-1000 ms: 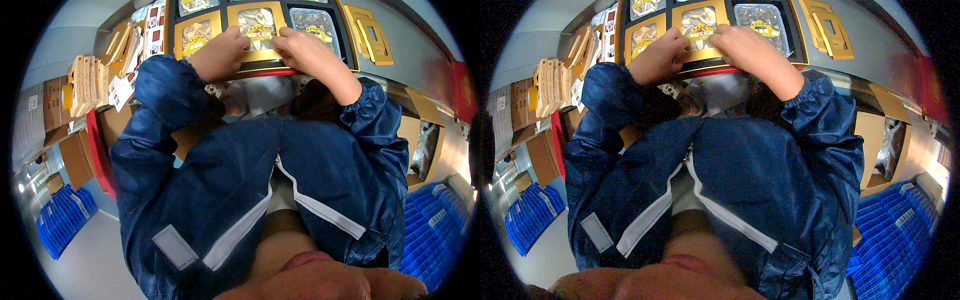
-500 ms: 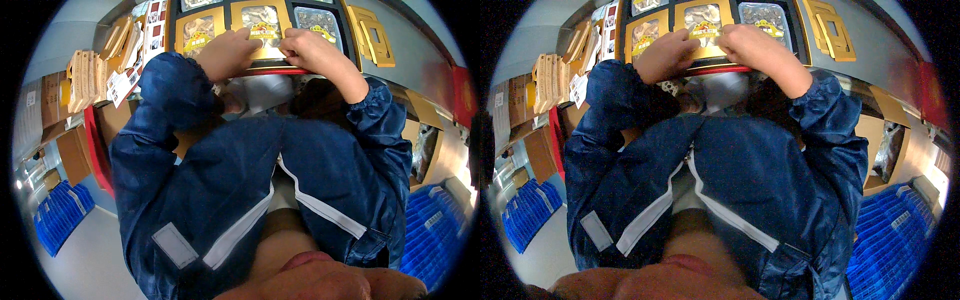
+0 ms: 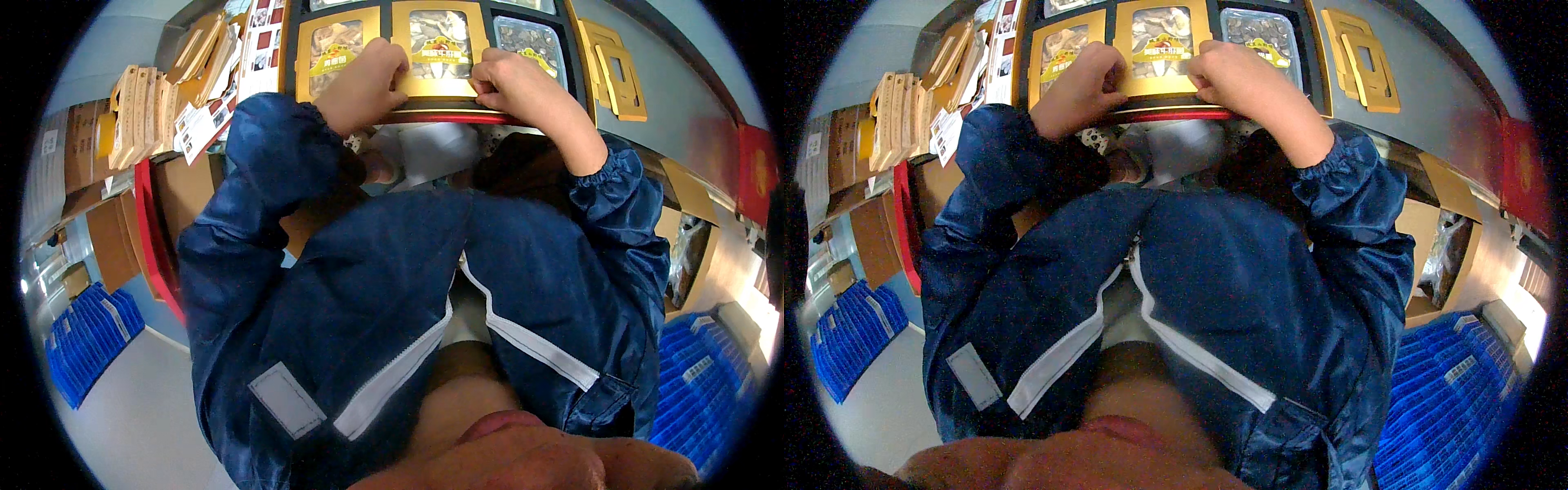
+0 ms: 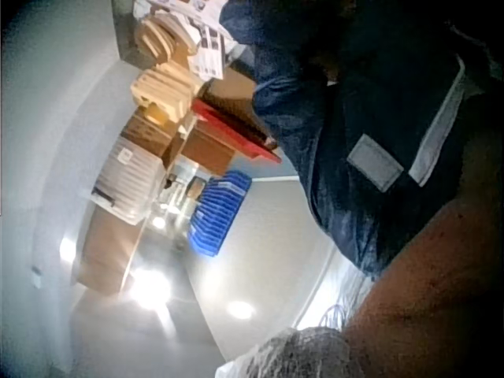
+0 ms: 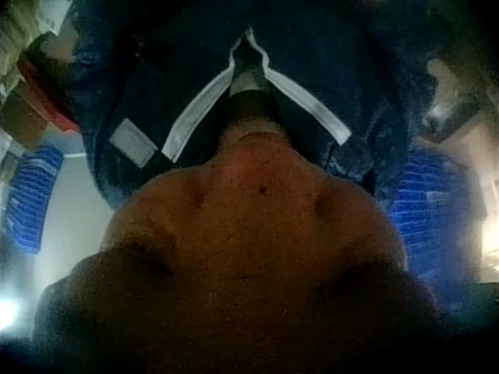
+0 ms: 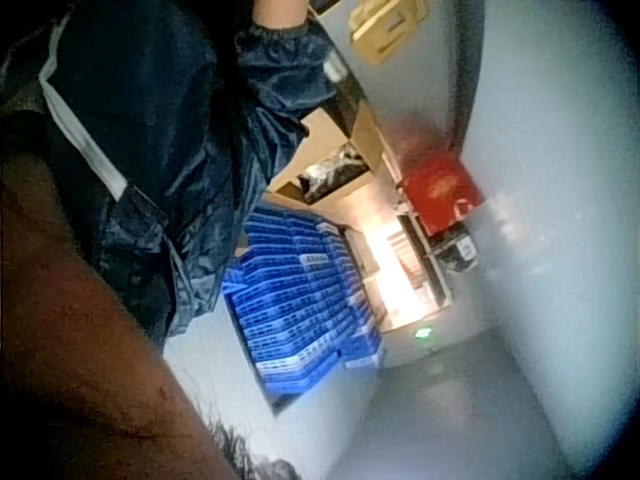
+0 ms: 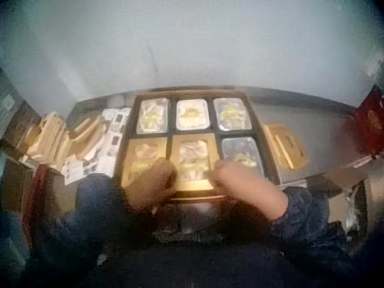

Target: The person assembles a multi-compartment gift box by placing gold cardboard window frames over each compartment containing packaged food items. The person handles each frame individually, aligns it over the compartment, and presses it into place.

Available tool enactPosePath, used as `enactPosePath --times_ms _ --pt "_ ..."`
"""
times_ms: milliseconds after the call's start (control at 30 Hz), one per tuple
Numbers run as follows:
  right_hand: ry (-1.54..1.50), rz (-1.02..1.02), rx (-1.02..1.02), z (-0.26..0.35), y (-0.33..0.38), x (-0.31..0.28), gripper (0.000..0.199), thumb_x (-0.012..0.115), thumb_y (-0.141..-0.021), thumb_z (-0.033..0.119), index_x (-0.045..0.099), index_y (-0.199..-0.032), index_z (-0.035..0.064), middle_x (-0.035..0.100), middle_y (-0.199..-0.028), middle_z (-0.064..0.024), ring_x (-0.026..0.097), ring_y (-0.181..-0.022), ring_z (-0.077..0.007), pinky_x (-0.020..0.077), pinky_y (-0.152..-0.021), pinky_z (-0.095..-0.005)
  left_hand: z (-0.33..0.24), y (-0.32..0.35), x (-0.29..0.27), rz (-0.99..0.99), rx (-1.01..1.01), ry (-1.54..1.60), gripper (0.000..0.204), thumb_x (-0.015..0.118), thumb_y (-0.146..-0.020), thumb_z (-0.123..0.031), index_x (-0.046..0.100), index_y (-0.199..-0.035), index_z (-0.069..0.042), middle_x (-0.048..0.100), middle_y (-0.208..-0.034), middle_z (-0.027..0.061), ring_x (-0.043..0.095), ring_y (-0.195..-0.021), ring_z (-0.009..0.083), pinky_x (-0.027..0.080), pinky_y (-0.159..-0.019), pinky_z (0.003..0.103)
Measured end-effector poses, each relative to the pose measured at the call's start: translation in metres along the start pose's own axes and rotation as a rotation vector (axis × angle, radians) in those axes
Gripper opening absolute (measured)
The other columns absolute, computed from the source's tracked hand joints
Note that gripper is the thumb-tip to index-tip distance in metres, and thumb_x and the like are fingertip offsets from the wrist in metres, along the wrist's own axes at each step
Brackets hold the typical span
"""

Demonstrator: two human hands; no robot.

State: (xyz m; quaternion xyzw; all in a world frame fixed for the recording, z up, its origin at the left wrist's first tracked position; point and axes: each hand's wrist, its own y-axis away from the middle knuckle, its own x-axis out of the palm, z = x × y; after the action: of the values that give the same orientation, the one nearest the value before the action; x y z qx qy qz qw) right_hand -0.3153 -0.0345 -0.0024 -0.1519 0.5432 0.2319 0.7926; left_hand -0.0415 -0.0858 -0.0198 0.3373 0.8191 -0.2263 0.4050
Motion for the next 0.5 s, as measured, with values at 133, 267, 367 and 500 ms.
enactPosePath --times_ms 133,267,367,500 --pt "0.024 -0.018 0.018 0.006 0.001 0.001 0.012 0.075 -0.078 0.007 0.063 -0.083 0.0042 0.062 -0.091 -0.0138 0.065 -0.088 -0.0344 0.0538 -0.077 -0.0424 -0.009 0.002 -0.002 0.048 0.105 -0.121 0.027 0.074 -0.081 -0.007 0.056 -0.101 -0.004 0.053 -0.099 0.0145 0.059 -0.087 0.0327 0.051 -0.076 0.038" --pt "0.033 -0.019 0.037 0.006 0.002 0.001 0.013 0.075 -0.078 0.007 0.063 -0.083 0.0035 0.062 -0.092 -0.0139 0.065 -0.089 -0.0350 0.0542 -0.078 -0.0425 -0.015 -0.005 -0.011 0.155 0.104 -0.087 0.018 0.070 -0.085 -0.007 0.061 -0.101 -0.004 0.057 -0.099 0.0159 0.059 -0.095 0.0348 0.051 -0.083 0.039" --pt "0.032 -0.015 0.030 0.003 -0.002 0.003 0.014 0.075 -0.077 0.007 0.063 -0.082 0.0037 0.062 -0.093 -0.0139 0.065 -0.089 -0.0352 0.0538 -0.078 -0.0427 0.000 -0.007 -0.015 0.167 0.217 -0.059 0.018 0.071 -0.085 -0.009 0.060 -0.099 -0.004 0.056 -0.099 0.0153 0.058 -0.094 0.0341 0.051 -0.083 0.039" --pt "-0.008 0.015 -0.019 0.003 -0.004 -0.005 0.015 0.076 -0.076 0.008 0.063 -0.082 0.0035 0.062 -0.091 -0.0141 0.064 -0.086 -0.0351 0.0526 -0.076 -0.0420 0.009 -0.007 -0.011 0.151 0.278 -0.008 0.019 0.071 -0.086 -0.009 0.060 -0.100 -0.004 0.056 -0.100 0.0162 0.058 -0.094 0.0340 0.051 -0.085 0.037"
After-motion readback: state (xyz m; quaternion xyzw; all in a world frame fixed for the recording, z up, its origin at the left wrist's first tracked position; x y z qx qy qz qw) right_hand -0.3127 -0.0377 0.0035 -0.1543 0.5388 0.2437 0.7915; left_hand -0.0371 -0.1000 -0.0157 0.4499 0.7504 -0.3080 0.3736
